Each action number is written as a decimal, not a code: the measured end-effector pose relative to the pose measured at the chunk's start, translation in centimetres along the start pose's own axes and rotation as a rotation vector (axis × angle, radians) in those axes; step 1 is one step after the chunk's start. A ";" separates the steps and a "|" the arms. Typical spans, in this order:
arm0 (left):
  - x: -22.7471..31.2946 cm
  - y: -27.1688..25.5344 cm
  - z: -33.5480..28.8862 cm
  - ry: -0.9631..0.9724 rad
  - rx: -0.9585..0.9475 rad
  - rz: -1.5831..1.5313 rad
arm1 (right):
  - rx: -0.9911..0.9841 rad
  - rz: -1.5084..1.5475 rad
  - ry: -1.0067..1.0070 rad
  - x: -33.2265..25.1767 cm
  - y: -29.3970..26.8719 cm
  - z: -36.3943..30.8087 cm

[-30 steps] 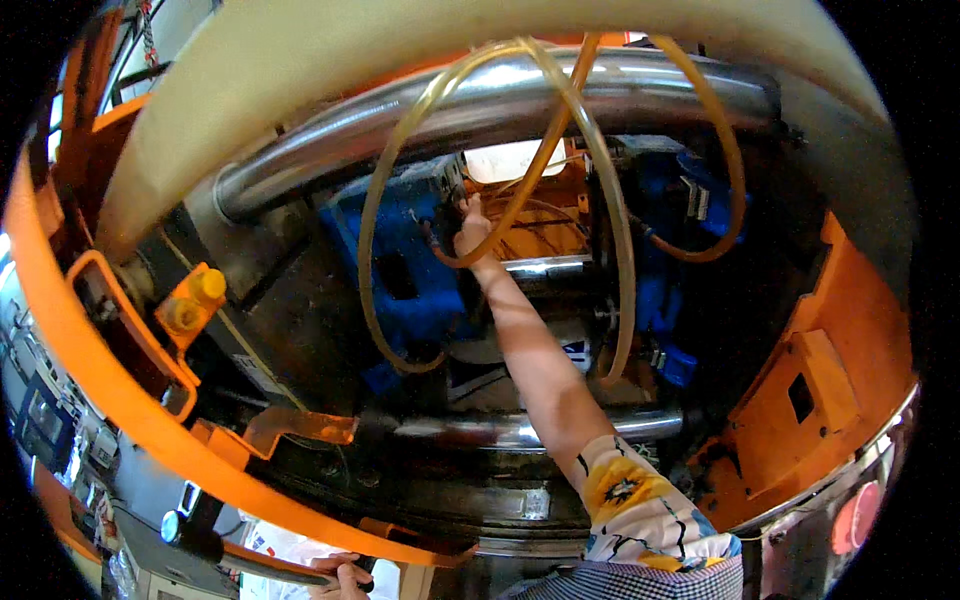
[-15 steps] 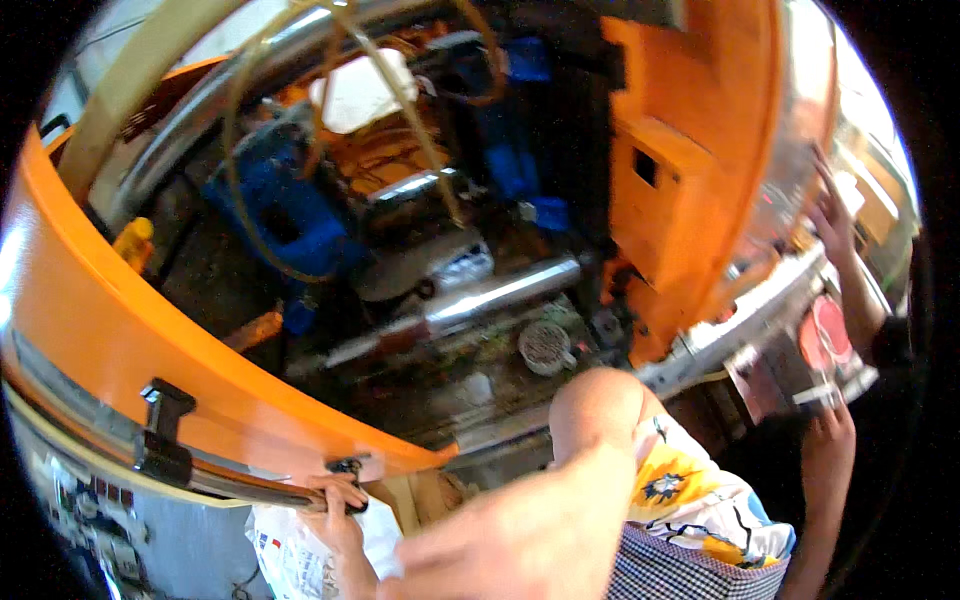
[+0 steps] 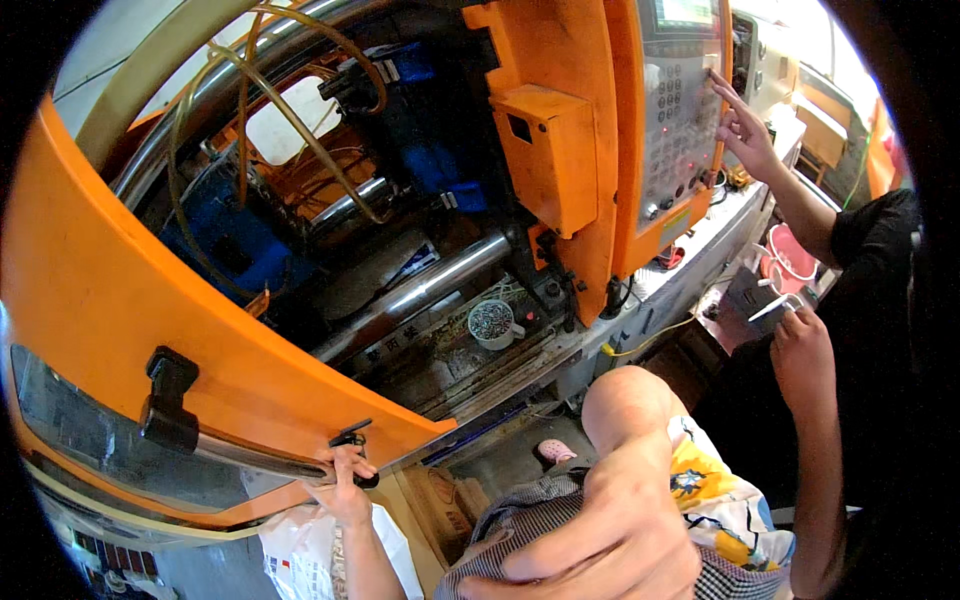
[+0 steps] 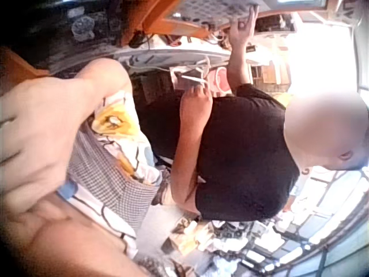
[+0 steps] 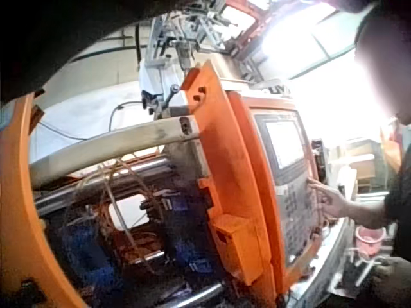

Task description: The person repeatedly opens an orange industrial machine, removes small white plastic components, and places them into a bag. They also use red scissors to trim excess plastic from the components before bagging them.

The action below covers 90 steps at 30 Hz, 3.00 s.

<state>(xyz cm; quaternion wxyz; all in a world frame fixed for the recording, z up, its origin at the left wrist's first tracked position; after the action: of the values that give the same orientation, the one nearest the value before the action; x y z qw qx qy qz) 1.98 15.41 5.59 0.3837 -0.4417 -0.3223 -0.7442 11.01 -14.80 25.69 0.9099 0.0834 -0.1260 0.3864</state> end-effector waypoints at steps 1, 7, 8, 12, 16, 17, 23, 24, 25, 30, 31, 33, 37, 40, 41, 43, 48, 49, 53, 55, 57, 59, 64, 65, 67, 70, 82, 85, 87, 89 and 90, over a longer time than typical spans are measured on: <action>-0.6 0.8 0.1 -0.002 -0.018 -0.028 | -0.052 0.048 0.035 0.5 -1.0 0.2; 0.0 1.4 -0.9 0.014 0.110 0.023 | -0.172 0.238 0.604 12.6 1.0 -8.7; 0.1 1.9 -0.8 -0.004 0.123 0.027 | -0.094 0.273 0.906 16.8 2.4 -12.5; -1.1 1.3 -1.0 -0.034 0.092 0.001 | 0.012 0.190 1.173 31.8 9.5 -23.2; -1.6 1.4 -1.0 0.011 0.078 0.060 | 0.033 -0.185 1.069 45.8 14.0 -26.7; -0.6 1.6 -1.1 0.007 0.147 0.120 | -0.019 -0.162 1.181 49.2 16.4 -27.6; -0.4 2.0 -2.0 -0.180 0.226 0.181 | -0.142 -0.243 1.281 60.6 23.1 -29.0; 0.2 2.8 -1.5 -0.132 0.150 0.172 | -0.163 -0.247 1.279 61.6 23.7 -29.0; -0.2 2.4 -1.2 -0.049 0.043 0.237 | -0.220 -0.278 1.315 62.5 24.3 -29.3; -0.6 2.4 -1.3 -0.152 0.104 0.178 | -0.189 -0.193 1.241 62.0 25.5 -28.8; -0.3 2.4 -1.2 -0.123 0.107 0.182 | -0.178 -0.174 1.247 61.8 25.7 -28.7; -0.5 2.5 -0.9 -0.174 0.148 0.174 | -0.133 -0.178 1.233 62.4 25.3 -29.0; -1.0 2.0 -1.2 -0.176 0.123 0.222 | -0.100 -0.152 1.238 62.4 25.5 -29.3; -1.1 2.0 -1.3 -0.142 0.102 0.171 | -0.117 -0.193 1.203 63.2 25.5 -29.2; -1.0 1.9 -1.4 -0.134 0.098 0.178 | -0.124 -0.217 1.182 63.0 25.5 -29.0; -0.8 2.0 -1.5 -0.119 0.082 0.191 | -0.131 -0.203 1.200 62.9 25.2 -29.0; -2.4 2.0 -1.9 -0.222 0.167 0.096 | 0.103 -0.294 1.177 60.4 19.7 -28.5; -2.2 2.8 -1.5 -0.251 0.192 0.107 | 0.079 -0.272 1.080 58.8 17.8 -28.8; -1.7 2.4 -2.0 -0.160 0.160 0.183 | -0.077 0.014 0.954 37.5 12.2 -23.7; -2.9 2.1 -2.0 -0.125 0.060 0.191 | -0.014 -0.054 0.838 28.9 6.3 -22.3; -2.0 3.9 -2.1 -0.233 -0.023 0.253 | -0.038 -0.143 0.851 22.5 1.9 -24.4; -0.3 7.1 -1.4 -0.045 -0.169 0.253 | -0.066 -0.291 0.949 18.6 -2.5 -27.4; 0.0 12.4 -1.8 0.004 -0.336 -0.030 | 0.043 -0.604 1.289 11.0 -9.3 -35.1; -1.1 13.3 -1.6 0.017 -0.382 -0.048 | -0.040 -0.690 1.341 9.6 -9.7 -35.6; -2.1 14.9 -2.1 0.014 -0.411 -0.163 | -0.152 -0.753 1.297 7.3 -9.7 -36.5; -1.4 17.7 -2.5 0.095 -0.469 -0.199 | -0.247 -0.798 1.233 5.2 -9.7 -36.4; -1.8 23.4 -2.8 0.066 -0.449 -0.171 | -0.927 -0.802 1.718 5.0 -9.4 -45.9; -2.7 25.7 -3.2 0.200 -0.532 -0.147 | -1.294 -0.728 1.770 3.5 -9.2 -50.1; -3.4 27.9 -3.8 0.198 -0.520 -0.142 | -1.387 -0.706 1.674 2.8 -8.7 -50.6; -2.8 29.4 -4.1 0.206 -0.521 -0.081 | -1.433 -0.514 1.773 3.0 -7.5 -51.7; -1.9 30.1 -4.0 0.223 -0.533 -0.068 | -1.438 -0.489 1.787 2.7 -7.3 -51.6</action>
<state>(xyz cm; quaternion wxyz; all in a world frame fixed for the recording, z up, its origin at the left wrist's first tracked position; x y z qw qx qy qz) 26.74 -2.31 6.49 0.2619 -0.4313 -0.0859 -0.8591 26.59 -5.13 -23.12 0.5627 -0.7290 0.3880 -0.0378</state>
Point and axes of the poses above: each hand's wrist, its own z-axis towards the middle knuckle, its own y-axis out of the palm, x = y × z, the point moved 9 cm from there along z, towards the middle knuckle, and after that the axes turned 1 degree about -x, right-handed, at the moved point
